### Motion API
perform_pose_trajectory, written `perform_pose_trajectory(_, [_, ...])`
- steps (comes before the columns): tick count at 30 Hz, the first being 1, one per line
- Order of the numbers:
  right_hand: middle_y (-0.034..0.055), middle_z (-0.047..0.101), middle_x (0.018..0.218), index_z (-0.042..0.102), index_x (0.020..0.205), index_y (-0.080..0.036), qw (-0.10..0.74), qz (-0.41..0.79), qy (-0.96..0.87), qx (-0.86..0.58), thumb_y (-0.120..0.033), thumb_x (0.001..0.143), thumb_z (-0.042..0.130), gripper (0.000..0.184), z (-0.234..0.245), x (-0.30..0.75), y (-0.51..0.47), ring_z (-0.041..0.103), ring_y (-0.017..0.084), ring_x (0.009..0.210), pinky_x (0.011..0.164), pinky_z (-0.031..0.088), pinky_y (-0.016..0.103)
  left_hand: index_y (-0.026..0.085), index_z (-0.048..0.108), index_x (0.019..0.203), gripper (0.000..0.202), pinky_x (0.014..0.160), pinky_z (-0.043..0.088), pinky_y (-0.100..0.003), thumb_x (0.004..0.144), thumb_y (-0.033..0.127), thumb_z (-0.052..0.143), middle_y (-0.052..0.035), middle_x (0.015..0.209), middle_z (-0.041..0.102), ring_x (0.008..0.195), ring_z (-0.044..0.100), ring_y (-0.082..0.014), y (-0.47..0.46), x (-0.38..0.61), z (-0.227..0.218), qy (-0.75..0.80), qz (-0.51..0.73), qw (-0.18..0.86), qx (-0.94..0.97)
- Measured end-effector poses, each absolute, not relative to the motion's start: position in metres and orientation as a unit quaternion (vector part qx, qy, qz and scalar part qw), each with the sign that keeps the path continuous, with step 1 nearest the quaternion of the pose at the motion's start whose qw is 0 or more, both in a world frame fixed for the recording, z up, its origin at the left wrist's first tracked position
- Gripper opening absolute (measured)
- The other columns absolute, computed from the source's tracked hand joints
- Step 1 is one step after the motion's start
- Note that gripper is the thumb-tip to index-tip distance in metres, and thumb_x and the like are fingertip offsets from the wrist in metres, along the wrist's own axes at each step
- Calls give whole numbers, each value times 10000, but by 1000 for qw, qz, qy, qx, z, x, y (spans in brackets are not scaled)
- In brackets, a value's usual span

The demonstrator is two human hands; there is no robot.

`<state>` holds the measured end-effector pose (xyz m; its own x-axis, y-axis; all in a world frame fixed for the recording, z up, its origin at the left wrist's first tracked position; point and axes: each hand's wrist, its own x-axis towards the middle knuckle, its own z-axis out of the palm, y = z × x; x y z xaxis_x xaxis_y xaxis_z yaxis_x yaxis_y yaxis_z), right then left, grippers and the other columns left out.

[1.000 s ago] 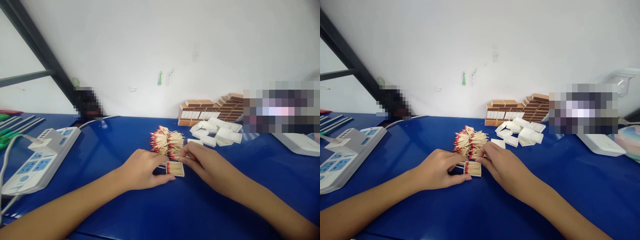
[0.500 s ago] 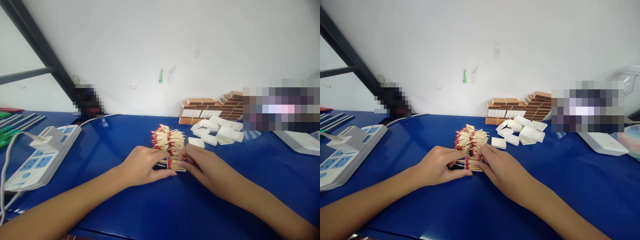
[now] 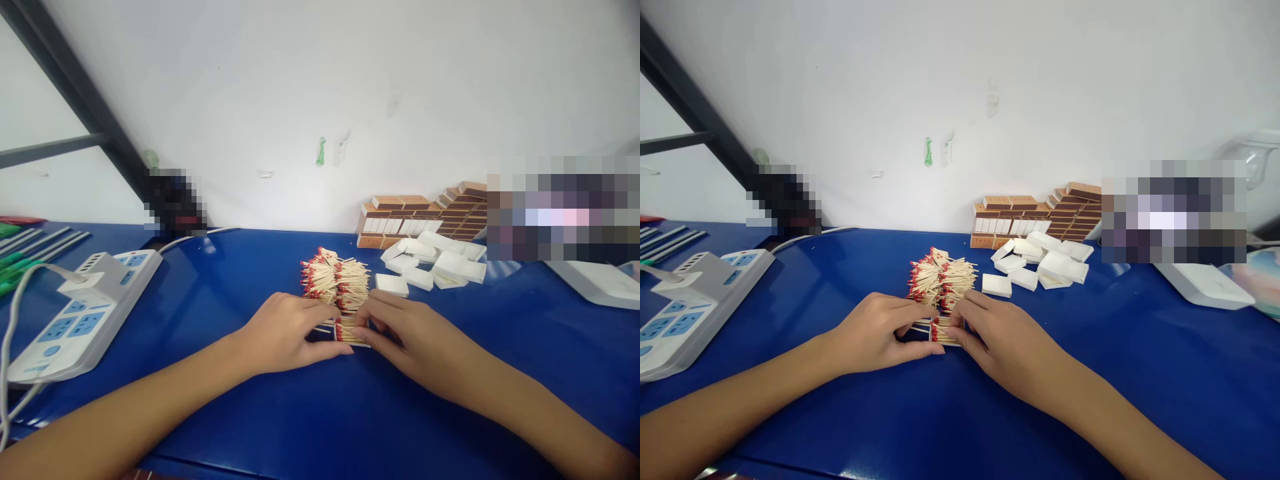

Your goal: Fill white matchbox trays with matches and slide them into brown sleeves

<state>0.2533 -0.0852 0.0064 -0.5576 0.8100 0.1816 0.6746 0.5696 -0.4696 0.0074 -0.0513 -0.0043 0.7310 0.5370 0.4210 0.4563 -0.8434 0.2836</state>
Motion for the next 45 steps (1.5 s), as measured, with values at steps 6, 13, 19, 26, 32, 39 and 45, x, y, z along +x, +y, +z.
perform_pose_trajectory(6, [21,626,910,638,955,-219,198,167,-866,-428,-206,977,620,31,6,249,-87,599,152,780,655,436,281,177,720,1016,369,550,420,-244,949,535,664,16,747,711,596,642,-115,-52,9,-5,257,234,90,933])
perform_pose_trajectory(13, [25,635,926,642,945,-214,207,218,-857,-419,-231,990,616,54,2,244,-89,603,147,783,669,450,272,172,693,968,382,564,433,-260,965,550,631,14,725,684,630,649,-130,-52,6,-6,230,204,85,948])
perform_pose_trajectory(19, [10,618,870,626,903,-210,187,211,-865,-414,-255,1010,590,122,4,247,-89,581,134,742,641,417,265,171,709,1008,370,572,448,-258,958,533,648,12,741,707,621,660,-130,-53,7,-8,243,228,79,939])
perform_pose_trajectory(26, [4,627,781,646,897,-218,221,141,-861,-436,-285,1018,566,160,5,254,-82,577,139,689,609,392,266,175,726,1004,383,556,433,-250,941,548,664,14,725,707,587,644,-120,-54,8,-7,262,221,81,936])
perform_pose_trajectory(32, [25,652,788,660,906,-217,189,73,-840,-504,-306,1004,549,173,2,273,-68,584,155,671,594,404,283,183,730,1048,445,559,437,-252,932,605,647,11,751,712,601,654,-114,-55,7,-7,254,200,86,943])
perform_pose_trajectory(39, [7,627,794,666,931,-238,175,100,-836,-510,-313,993,576,133,4,278,-66,574,150,676,616,417,284,182,730,1071,448,576,420,-270,915,598,674,3,787,732,637,664,-138,-54,6,-9,245,191,88,947])
perform_pose_trajectory(45, [10,619,859,636,950,-232,170,133,-851,-478,-286,976,620,62,-1,268,-69,584,158,736,644,434,282,190,721,1080,439,579,402,-271,917,595,668,-1,762,718,654,664,-152,-54,6,-8,239,177,91,950])
